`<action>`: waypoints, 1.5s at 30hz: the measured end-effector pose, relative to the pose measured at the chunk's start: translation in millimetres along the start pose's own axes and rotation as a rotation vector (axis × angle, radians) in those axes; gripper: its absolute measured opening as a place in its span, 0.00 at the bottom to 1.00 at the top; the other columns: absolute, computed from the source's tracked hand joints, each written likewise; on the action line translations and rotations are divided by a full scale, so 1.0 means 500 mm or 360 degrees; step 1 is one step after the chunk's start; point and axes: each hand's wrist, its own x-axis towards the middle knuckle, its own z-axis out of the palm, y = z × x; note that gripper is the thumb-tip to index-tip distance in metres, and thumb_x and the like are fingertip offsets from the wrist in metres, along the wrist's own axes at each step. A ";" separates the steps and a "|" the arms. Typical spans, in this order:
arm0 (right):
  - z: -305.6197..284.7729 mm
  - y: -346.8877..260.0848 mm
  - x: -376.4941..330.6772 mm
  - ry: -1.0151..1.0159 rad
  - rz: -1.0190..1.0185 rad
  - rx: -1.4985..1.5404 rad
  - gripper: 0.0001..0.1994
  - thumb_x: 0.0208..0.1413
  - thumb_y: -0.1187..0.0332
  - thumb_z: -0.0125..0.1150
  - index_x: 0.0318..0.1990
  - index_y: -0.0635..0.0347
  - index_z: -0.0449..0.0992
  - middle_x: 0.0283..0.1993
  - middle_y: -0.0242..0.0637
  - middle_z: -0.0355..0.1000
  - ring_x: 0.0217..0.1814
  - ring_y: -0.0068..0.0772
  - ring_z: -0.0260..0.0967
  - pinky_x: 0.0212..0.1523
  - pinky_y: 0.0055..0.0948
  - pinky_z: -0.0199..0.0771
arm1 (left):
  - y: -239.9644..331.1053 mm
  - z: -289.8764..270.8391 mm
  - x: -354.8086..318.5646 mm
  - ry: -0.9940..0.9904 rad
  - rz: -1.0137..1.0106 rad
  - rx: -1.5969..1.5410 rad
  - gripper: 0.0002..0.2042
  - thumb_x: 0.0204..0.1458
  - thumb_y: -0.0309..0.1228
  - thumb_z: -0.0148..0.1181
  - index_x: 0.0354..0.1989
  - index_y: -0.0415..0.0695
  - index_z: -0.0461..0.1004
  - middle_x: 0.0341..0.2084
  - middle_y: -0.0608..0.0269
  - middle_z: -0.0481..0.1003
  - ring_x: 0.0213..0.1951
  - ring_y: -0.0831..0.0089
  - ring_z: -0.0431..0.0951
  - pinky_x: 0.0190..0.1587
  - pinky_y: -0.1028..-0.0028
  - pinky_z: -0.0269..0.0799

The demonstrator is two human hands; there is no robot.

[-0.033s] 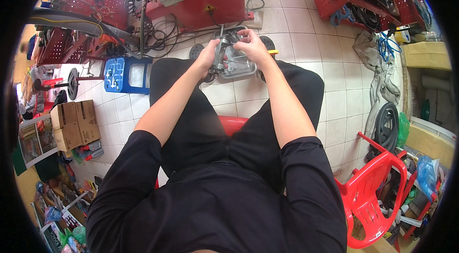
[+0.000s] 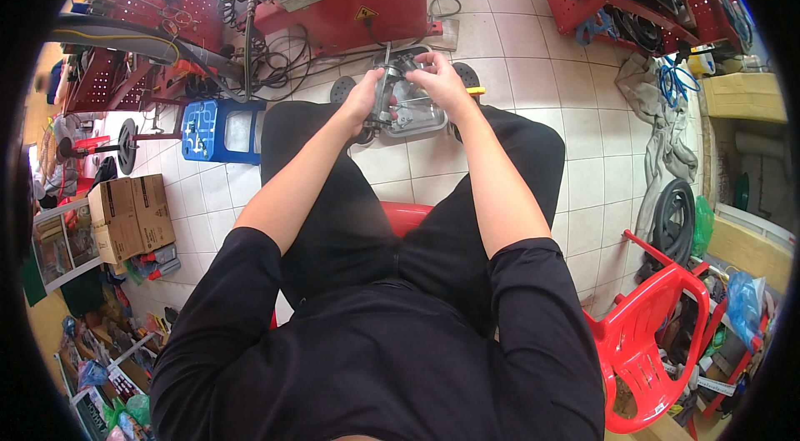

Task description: The person sits on a red chair and assembles a mechanical component, likely a brake caliper, using a wrench to tighten bolts. They manipulate the metal part over a silver tray, adjusting the assembly and tightening fasteners with the tool.

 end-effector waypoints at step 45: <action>-0.009 0.009 0.000 -0.0139 -0.0127 0.0085 0.27 0.50 0.67 0.62 0.58 0.57 0.63 0.38 0.31 0.70 0.35 0.19 0.67 0.36 0.19 0.63 | -0.003 -0.003 0.005 -0.0001 0.0041 0.0018 0.26 0.56 0.53 0.41 0.45 0.41 0.68 0.29 0.56 0.71 0.23 0.63 0.76 0.26 0.65 0.73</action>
